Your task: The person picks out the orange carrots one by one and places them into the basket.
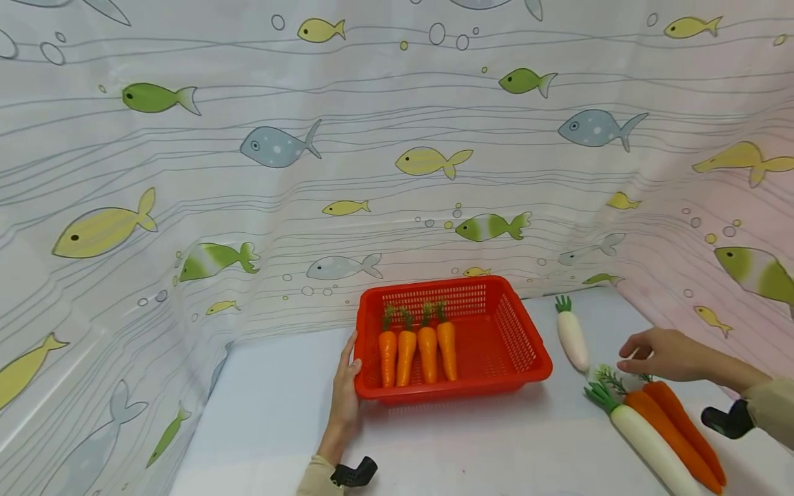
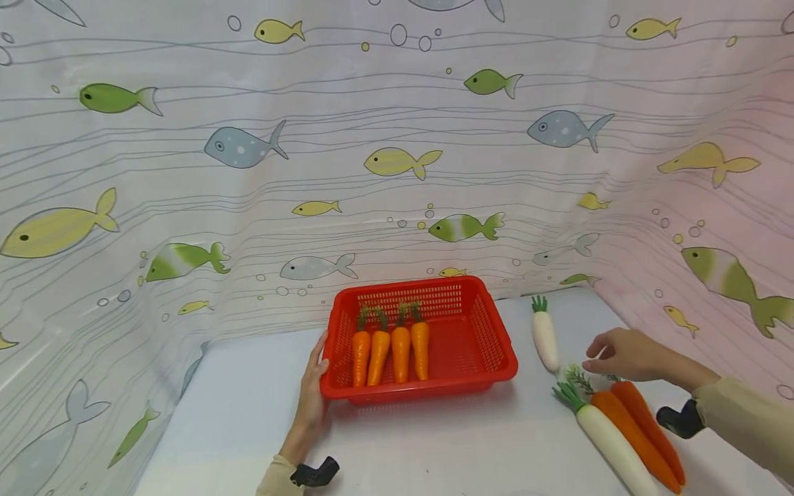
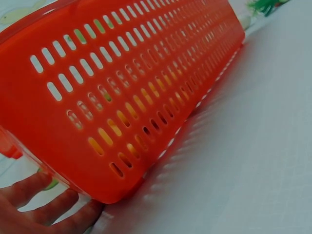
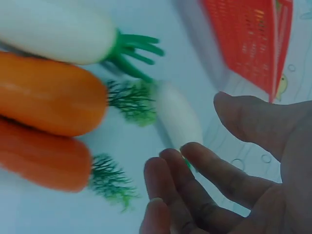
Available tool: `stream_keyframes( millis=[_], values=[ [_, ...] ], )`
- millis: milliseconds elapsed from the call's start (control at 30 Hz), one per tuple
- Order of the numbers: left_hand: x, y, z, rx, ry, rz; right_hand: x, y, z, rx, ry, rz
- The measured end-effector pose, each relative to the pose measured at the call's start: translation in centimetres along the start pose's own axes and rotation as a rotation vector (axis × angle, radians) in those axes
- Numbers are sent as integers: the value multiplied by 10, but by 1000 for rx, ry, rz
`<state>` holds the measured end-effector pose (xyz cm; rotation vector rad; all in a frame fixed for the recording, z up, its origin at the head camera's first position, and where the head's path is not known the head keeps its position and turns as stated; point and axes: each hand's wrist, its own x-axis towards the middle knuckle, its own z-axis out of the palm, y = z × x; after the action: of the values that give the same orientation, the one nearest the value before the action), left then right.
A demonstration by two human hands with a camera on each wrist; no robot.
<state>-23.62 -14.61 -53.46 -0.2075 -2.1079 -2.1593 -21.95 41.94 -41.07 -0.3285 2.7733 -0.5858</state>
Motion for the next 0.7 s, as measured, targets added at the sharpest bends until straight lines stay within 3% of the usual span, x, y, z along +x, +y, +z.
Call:
stream_keyframes(
  millis=[333, 700],
  values=[
    [0, -1, -1, -10, -4, -1, -33, 21, 29, 83, -69, 46],
    [1, -3, -1, 33, 17, -2, -39, 33, 63, 47, 7, 97]
  ],
)
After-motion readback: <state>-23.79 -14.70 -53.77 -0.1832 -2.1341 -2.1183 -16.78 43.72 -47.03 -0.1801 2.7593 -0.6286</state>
